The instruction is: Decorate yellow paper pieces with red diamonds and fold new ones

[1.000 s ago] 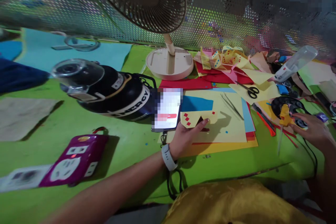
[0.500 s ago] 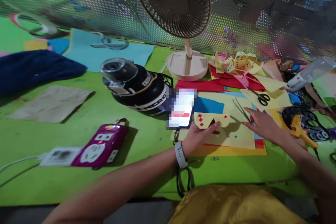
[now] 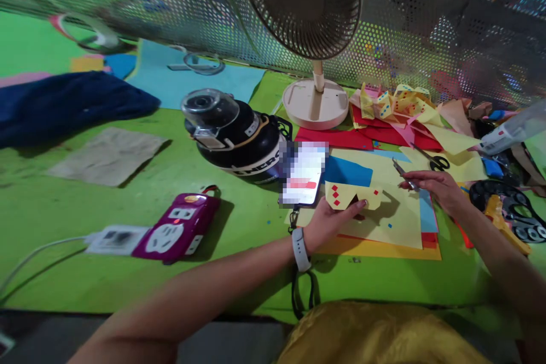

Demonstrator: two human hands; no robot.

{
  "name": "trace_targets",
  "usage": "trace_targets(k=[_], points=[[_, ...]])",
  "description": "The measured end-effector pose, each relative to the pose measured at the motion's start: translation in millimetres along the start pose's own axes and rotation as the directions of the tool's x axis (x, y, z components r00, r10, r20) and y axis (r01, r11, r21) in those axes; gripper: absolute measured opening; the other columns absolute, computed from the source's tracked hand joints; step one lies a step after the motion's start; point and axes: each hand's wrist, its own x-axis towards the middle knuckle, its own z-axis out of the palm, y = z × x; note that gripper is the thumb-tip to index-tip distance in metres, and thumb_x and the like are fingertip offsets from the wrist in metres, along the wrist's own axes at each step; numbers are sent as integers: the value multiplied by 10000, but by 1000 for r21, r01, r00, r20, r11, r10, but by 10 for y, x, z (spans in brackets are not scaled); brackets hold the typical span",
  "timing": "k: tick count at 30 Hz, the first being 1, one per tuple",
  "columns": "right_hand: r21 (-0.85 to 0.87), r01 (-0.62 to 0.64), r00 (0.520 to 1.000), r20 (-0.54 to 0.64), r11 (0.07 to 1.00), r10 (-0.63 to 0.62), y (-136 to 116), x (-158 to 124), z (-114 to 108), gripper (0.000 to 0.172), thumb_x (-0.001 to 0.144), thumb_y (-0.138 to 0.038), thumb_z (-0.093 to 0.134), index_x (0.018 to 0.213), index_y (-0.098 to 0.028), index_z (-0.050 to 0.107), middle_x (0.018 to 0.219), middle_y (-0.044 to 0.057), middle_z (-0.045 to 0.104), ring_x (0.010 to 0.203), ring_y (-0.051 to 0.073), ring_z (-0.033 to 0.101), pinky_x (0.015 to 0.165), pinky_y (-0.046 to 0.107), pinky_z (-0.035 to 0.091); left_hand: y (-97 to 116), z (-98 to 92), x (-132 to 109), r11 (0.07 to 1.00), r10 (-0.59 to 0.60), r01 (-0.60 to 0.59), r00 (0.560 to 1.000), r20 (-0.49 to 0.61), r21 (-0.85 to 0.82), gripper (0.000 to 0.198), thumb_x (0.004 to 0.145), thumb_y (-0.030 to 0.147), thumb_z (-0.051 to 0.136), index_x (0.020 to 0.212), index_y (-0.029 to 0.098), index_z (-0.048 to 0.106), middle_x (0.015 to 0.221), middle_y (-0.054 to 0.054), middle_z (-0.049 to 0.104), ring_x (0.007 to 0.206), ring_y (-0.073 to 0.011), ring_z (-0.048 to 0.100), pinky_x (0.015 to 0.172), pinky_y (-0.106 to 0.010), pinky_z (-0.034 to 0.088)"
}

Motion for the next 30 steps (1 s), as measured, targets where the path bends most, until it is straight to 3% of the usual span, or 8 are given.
trace_targets(k=[2,5,10,15,21,30], points=[[24,69,997,-44,997,-68,-31,34,35,362,722,-392,720,1043,-226,710,955,71,754,948,221,698,830,368,552,11,2,-3,1000,5,-5,1000,10,-6,296,698,428,749,756,147,677,832,-107,756,605,-190,693,636,-334,613],[-8,156,970,-185,988,-154,-90,109,110,351,666,-375,781,973,-226,700,886,40,744,843,186,702,784,344,563,9,0,-1,1000,13,-13,1000,13,-5,288,701,423,750,741,148,672,797,-100,753,578,-187,686,626,-330,608],[-71,235,886,-394,969,-244,-140,303,213,263,754,-436,700,883,-219,630,709,-5,656,600,125,623,542,260,509,-29,-12,7,1000,5,-5,1000,22,-16,245,714,388,745,731,155,673,784,-90,747,600,-188,693,614,-312,602],[-154,243,900,-332,958,-282,-81,442,267,309,765,-487,673,847,-203,579,615,-27,592,540,117,579,500,245,464,-29,-4,5,1000,4,-4,1000,10,-23,218,718,359,743,735,151,681,780,-83,747,592,-178,686,612,-312,600],[-494,219,913,-202,842,-356,-42,471,189,304,845,-471,584,874,-180,668,748,37,675,651,156,627,610,282,495,-27,12,12,996,-11,13,1000,23,-87,222,706,352,755,765,148,688,818,-84,752,592,-163,683,627,-309,604],[-510,163,948,-157,844,-277,-109,584,116,282,790,-453,648,875,-187,690,749,44,714,697,187,675,651,303,513,-74,7,18,995,-21,25,999,42,-100,310,700,402,767,820,126,691,860,-107,754,618,-172,686,647,-322,605]])
